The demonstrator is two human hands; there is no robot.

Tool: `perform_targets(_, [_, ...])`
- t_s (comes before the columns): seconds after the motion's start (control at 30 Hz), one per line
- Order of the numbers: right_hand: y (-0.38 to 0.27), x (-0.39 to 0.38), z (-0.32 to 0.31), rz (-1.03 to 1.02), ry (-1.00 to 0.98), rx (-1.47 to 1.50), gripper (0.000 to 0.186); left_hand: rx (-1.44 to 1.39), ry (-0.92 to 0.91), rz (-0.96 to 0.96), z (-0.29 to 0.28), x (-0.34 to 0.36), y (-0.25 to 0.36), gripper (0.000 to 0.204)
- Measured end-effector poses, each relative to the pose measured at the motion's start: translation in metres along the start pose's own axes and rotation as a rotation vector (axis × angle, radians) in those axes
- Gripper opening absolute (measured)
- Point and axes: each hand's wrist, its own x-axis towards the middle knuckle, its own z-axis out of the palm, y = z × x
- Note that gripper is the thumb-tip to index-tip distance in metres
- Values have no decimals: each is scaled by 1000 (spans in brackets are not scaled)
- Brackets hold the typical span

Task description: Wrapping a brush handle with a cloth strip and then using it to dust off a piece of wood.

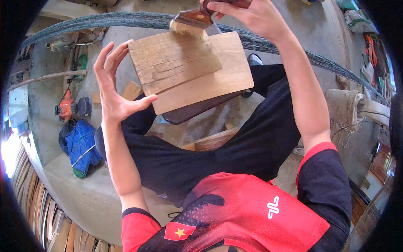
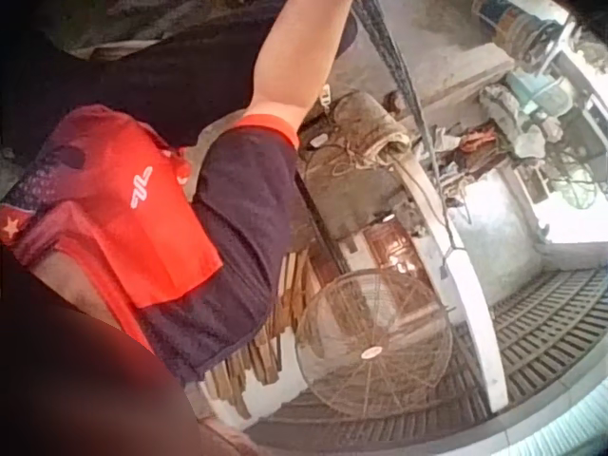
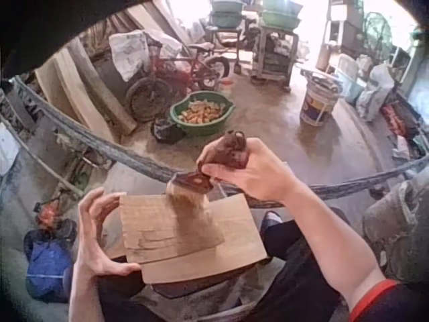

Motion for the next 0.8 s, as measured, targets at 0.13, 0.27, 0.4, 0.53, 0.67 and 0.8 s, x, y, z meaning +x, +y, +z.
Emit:
perform_targets(0.13, [-11,-2,2,281,34,-171,16,-23,-4,7,1,-2,-4,129])
perform_targets(0.27, [-33,-4,-4,437,-238,-2,19,-8,-11,0,0,0,-2,129])
perform_targets(0.4, [-38,-4,-4,620,-321,17,17,-4,-12,12,2,0,0,129])
perform_targets(0.53, [-22,-5,-8,97,-202,-76,15,-9,-10,25,3,0,-3,129])
perform_targets(0.67, [-1,-4,-18,335,51,-85,14,-12,-13,34,4,4,-2,130])
perform_targets(0.8, [1,-8,-9,218,-55,56,12,15,-5,4,3,1,0,130])
